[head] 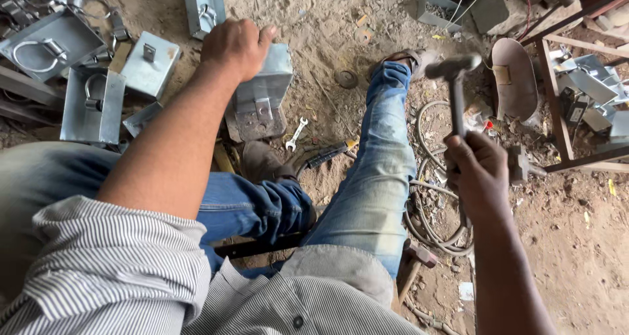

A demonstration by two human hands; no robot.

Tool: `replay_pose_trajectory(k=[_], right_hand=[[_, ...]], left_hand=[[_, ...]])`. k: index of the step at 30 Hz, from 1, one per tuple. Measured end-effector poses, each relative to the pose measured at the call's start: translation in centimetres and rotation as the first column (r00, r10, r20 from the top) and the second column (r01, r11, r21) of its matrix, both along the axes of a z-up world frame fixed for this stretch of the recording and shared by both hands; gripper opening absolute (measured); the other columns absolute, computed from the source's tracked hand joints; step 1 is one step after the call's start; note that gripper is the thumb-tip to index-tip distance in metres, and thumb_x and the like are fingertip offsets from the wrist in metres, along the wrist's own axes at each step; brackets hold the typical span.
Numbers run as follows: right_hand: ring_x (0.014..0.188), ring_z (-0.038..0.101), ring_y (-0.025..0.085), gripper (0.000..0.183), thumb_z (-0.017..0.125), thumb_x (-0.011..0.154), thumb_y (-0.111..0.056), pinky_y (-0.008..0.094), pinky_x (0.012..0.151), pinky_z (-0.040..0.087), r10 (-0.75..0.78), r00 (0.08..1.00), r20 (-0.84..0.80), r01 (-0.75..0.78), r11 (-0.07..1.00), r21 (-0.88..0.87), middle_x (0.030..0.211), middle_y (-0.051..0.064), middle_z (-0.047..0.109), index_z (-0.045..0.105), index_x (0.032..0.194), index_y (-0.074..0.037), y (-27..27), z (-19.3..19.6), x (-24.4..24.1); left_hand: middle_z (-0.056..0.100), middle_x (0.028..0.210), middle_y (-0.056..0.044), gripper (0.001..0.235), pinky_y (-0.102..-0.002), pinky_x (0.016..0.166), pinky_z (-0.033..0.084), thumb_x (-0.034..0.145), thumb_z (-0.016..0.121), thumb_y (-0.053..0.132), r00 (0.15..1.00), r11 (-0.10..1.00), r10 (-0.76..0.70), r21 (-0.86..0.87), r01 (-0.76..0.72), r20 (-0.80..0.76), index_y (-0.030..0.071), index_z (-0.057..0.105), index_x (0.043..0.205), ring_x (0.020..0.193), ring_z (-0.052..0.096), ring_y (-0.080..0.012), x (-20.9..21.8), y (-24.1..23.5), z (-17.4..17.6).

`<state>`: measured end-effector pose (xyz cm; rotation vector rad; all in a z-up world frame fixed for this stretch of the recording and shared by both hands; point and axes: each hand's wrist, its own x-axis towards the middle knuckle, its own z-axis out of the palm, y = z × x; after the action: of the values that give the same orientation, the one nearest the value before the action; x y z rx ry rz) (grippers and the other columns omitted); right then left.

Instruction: The person places a metal lid onto a small rectangular metal housing and uses a hammer to tap the edges into place, eventually securing the hinged handle.

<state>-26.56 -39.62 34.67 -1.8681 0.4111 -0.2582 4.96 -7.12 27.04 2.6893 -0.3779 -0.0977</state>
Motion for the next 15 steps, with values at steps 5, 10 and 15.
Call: replay_pose_trajectory(k=[5, 10, 15], right_hand=[[0.049, 0.042, 0.001, 0.017, 0.062, 0.104, -0.018, 0.019, 0.04, 0.029, -0.001, 1.0, -0.027, 0.004, 0.995, 0.098, 0.069, -0.004, 0.053, 0.066, 0.102, -0.001, 0.8, -0.7, 0.1], [0.05, 0.042, 0.001, 0.019, 0.06, 0.104, -0.019, 0.019, 0.041, 0.03, 0.011, 1.0, 0.011, -0.012, 0.996, 0.084, 0.07, -0.003, 0.054, 0.067, 0.105, -0.001, 0.8, 0.5, 0.6], [0.048, 0.042, 0.003, 0.022, 0.056, 0.106, -0.022, 0.02, 0.039, 0.032, -0.038, 0.999, 0.038, 0.036, 0.999, 0.036, 0.07, -0.001, 0.054, 0.065, 0.107, -0.001, 1.5, 3.6, -0.5]], left_hand=[[0.053, 0.059, -0.005, 0.065, -0.042, 0.049, 0.048, 0.11, 0.039, 0.057, 0.999, 1.0, -0.015, 0.003, 0.015, 0.032, 0.01, 0.062, 0.072, 0.052, 0.053, -0.0207, 0.2, 0.1, 0.0], [0.055, 0.058, -0.006, 0.064, -0.041, 0.05, 0.049, 0.11, 0.04, 0.055, 1.0, 1.0, -0.01, 0.004, 0.01, 0.0, 0.01, 0.061, 0.07, 0.051, 0.054, -0.0199, 0.9, 0.0, -0.5], [0.053, 0.061, -0.005, 0.064, -0.04, 0.047, 0.047, 0.109, 0.037, 0.059, 0.996, 0.999, 0.032, -0.036, -0.035, -0.086, 0.011, 0.06, 0.074, 0.051, 0.05, -0.0199, 0.9, 0.1, -0.5]])
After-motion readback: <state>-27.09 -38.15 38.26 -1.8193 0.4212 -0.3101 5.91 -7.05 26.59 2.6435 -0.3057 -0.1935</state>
